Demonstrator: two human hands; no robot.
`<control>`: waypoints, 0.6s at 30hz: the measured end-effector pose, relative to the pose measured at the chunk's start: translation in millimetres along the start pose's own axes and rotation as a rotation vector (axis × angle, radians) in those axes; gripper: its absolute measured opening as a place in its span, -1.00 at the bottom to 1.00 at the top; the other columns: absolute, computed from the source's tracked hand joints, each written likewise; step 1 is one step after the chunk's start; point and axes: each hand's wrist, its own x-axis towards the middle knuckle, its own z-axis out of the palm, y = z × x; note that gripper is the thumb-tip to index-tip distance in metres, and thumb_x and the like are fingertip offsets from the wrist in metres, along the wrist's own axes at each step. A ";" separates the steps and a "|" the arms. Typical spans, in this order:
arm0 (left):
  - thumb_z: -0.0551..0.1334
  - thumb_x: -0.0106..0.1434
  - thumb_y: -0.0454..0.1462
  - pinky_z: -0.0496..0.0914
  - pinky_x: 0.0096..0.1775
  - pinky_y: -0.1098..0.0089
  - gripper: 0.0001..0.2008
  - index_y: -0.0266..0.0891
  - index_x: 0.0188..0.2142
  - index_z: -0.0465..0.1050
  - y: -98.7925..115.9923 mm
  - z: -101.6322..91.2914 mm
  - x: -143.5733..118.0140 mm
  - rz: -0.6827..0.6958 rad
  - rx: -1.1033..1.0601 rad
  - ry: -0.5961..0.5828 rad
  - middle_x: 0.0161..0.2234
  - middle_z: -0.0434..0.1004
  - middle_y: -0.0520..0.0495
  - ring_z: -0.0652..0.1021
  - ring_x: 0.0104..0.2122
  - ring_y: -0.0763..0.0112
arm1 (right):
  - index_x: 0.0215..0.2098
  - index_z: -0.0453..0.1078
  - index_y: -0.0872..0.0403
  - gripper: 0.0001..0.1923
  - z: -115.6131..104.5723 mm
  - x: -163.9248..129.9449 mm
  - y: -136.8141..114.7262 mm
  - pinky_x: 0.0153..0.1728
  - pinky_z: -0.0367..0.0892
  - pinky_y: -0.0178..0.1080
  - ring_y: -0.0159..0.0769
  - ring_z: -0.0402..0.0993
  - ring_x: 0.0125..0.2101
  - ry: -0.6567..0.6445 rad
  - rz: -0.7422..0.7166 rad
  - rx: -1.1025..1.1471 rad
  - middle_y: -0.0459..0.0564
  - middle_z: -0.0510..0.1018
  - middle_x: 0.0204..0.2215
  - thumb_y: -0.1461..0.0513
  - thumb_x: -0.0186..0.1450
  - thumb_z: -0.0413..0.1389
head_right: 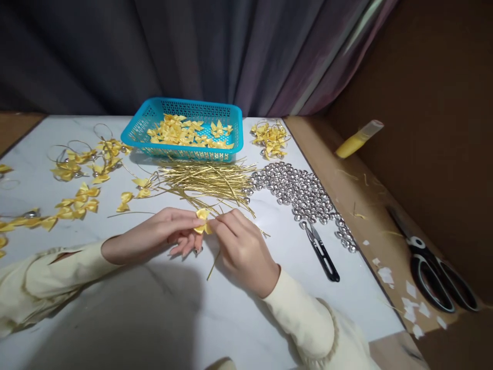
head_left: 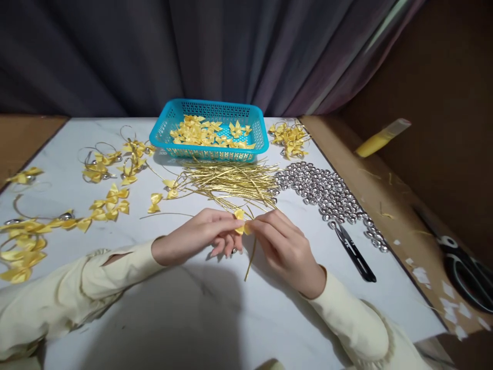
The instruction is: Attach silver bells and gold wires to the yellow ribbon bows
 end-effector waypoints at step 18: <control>0.12 0.25 -0.16 0.06 -0.67 0.59 -0.66 -0.39 -0.51 0.41 -6.0 -3.8 -0.1 0.024 0.042 -0.025 -0.74 0.27 0.10 0.18 -0.76 0.68 | -0.46 0.30 0.12 -0.77 -5.7 12.5 -8.5 -0.54 0.15 -0.38 -0.46 0.24 -0.57 -0.042 0.472 0.391 -0.13 0.37 -0.59 0.18 0.31 -0.01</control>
